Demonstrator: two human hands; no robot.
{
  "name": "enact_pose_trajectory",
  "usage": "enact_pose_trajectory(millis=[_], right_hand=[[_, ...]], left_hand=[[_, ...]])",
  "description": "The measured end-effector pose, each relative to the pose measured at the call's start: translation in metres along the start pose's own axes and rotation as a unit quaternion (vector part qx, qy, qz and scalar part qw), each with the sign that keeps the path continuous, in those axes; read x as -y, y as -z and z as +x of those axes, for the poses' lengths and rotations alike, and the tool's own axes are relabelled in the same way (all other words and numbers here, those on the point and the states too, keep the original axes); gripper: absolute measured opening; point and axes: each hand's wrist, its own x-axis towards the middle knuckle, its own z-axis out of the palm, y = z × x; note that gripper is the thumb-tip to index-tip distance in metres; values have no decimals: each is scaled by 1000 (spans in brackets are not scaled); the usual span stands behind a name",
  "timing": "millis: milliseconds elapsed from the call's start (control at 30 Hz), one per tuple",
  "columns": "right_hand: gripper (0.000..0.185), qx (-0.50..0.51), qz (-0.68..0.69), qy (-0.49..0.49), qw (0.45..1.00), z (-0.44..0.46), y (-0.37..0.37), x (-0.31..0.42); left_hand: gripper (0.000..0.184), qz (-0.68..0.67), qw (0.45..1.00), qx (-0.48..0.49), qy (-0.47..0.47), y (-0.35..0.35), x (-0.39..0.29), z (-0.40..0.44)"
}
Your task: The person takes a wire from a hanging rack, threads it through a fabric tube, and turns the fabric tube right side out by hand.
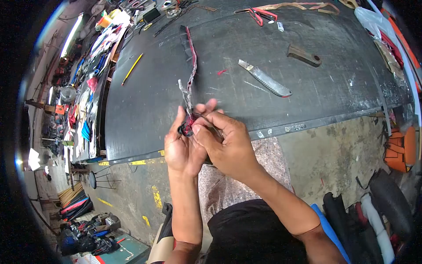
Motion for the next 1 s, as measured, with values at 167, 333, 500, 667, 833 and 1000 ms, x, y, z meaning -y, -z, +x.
enact_pose_trajectory(millis=[167, 333, 500, 667, 833, 1000], right_hand=[[16, -50, -89, 42, 994, 2, -12, 1], [15, -53, -93, 37, 994, 6, -18, -5], [14, -7, -109, -38, 993, 9, -15, 2], [14, 5, -140, -46, 989, 12, -16, 7], [14, 25, -207, 13, 978, 14, -22, 2], [14, 34, -301, 58, 951, 14, -23, 9]], left_hand=[[52, 89, 995, -39, -27, 3, 2, -8], [55, 152, 985, -68, -42, 2, -2, -9], [50, 333, 920, -181, -101, -3, -12, -19], [23, 535, 748, -198, -339, -8, -32, -44], [13, 743, 558, -31, -369, -25, -54, -53], [8, 753, 567, -40, -332, -23, -54, -55]])
